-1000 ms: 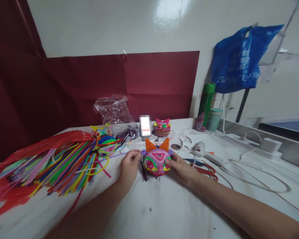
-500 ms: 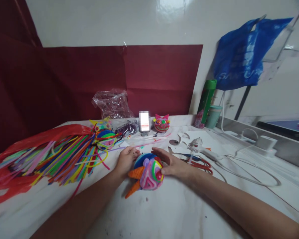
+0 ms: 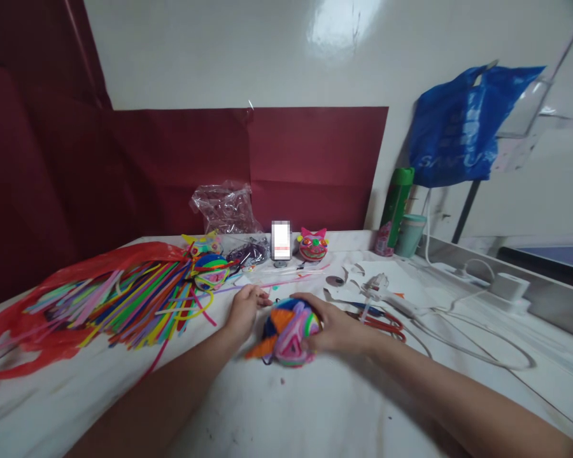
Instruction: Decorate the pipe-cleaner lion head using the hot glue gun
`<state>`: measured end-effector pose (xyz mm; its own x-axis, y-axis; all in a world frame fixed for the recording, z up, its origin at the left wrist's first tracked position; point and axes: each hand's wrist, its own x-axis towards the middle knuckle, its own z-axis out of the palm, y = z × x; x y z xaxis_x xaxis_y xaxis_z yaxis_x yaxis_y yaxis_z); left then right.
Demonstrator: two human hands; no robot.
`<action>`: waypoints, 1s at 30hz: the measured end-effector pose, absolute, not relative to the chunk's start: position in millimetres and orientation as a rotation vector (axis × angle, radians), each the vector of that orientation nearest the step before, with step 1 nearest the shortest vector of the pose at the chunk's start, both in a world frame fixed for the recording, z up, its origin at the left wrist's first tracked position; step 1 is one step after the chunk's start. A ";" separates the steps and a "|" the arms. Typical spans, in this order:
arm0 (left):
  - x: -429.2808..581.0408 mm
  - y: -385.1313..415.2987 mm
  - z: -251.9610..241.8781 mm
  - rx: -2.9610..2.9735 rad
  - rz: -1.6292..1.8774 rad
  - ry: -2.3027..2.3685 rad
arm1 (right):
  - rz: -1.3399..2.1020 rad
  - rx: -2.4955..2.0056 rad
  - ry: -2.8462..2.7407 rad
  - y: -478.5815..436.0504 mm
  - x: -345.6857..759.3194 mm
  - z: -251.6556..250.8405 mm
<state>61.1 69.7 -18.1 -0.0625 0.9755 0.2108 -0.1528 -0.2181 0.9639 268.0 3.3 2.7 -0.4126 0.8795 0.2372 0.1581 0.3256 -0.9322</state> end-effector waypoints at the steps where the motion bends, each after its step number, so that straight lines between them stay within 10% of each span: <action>1: 55.5 75.0 -14.3 1.231 1.494 1.044 | 1.269 -0.903 -1.634 7.4 268.9 0.7; 30: 0.6 9.7 15.8 1.320 1.513 0.962 | 1.249 -0.675 -1.122 -1.7 195.9 4.1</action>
